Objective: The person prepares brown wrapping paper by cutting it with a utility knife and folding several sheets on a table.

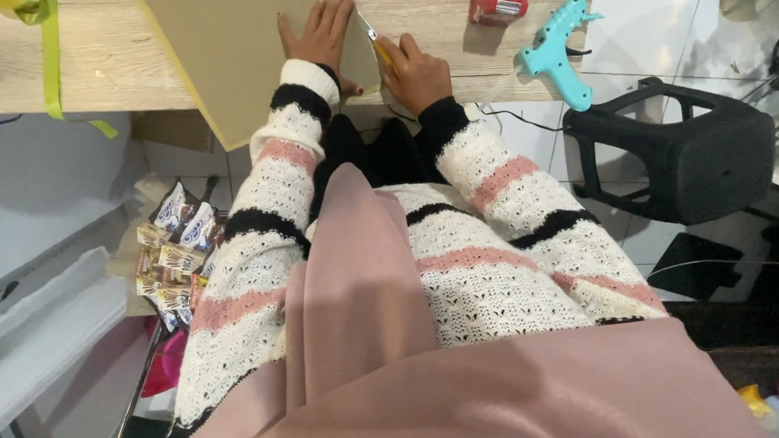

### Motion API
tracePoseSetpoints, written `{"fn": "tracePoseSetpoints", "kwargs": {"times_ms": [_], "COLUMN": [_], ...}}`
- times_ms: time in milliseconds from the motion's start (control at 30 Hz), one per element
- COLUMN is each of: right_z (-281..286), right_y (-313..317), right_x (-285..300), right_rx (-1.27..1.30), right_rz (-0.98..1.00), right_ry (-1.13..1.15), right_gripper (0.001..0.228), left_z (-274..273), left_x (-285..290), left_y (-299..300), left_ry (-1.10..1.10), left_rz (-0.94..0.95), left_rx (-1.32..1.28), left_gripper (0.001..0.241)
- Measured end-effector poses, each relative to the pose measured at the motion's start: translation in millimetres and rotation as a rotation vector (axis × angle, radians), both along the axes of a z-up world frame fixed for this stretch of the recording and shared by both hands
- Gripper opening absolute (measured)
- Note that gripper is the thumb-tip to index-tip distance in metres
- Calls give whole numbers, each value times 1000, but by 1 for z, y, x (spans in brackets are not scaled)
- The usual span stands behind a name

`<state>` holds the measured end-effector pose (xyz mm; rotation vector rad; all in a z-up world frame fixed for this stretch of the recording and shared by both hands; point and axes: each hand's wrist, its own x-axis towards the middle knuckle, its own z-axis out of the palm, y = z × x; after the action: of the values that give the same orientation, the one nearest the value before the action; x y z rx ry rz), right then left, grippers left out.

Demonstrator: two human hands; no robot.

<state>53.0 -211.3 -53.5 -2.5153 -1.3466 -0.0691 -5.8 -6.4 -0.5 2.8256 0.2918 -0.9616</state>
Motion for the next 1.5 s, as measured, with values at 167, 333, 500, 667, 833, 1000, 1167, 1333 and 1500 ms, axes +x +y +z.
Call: {"fn": "tracePoseSetpoints", "kwargs": {"times_ms": [167,333,500,667,833,1000,1167,1333,1500], "right_z": [7,13,-1,-6,-12,-18,-18,-8,-3], "right_y": [-26,-27,-19,-1,24,52,56,35,0], "right_x": [-21,-23,-18,-5,17,39,43,28,3], "right_rx": [6,53,52,61,29,16,35,-4,-31], "right_rz": [-14,-7,-30,-46,-34,-50,-43,-33,-40], "right_ry": [-101,-84,-166,-171,-90,-51,-68,-15,-49], "right_gripper": [40,36,36,32,34,38,39,40,43], "left_z": [3,-74,-70,-70,-67,-56,-32,-23,-15], "left_x": [-20,-12,-2,15,34,44,46,31,5], "left_y": [-20,0,11,23,34,39,40,22,-8], "left_ry": [-25,-434,-448,-287,-163,-127,-79,-91,-116], "left_rz": [15,-60,-50,-47,-27,-14,4,21,-42], "left_rx": [-61,-29,-40,-24,26,72,26,-37,-28], "left_gripper": [122,81,103,125,157,170,172,166,161]}}
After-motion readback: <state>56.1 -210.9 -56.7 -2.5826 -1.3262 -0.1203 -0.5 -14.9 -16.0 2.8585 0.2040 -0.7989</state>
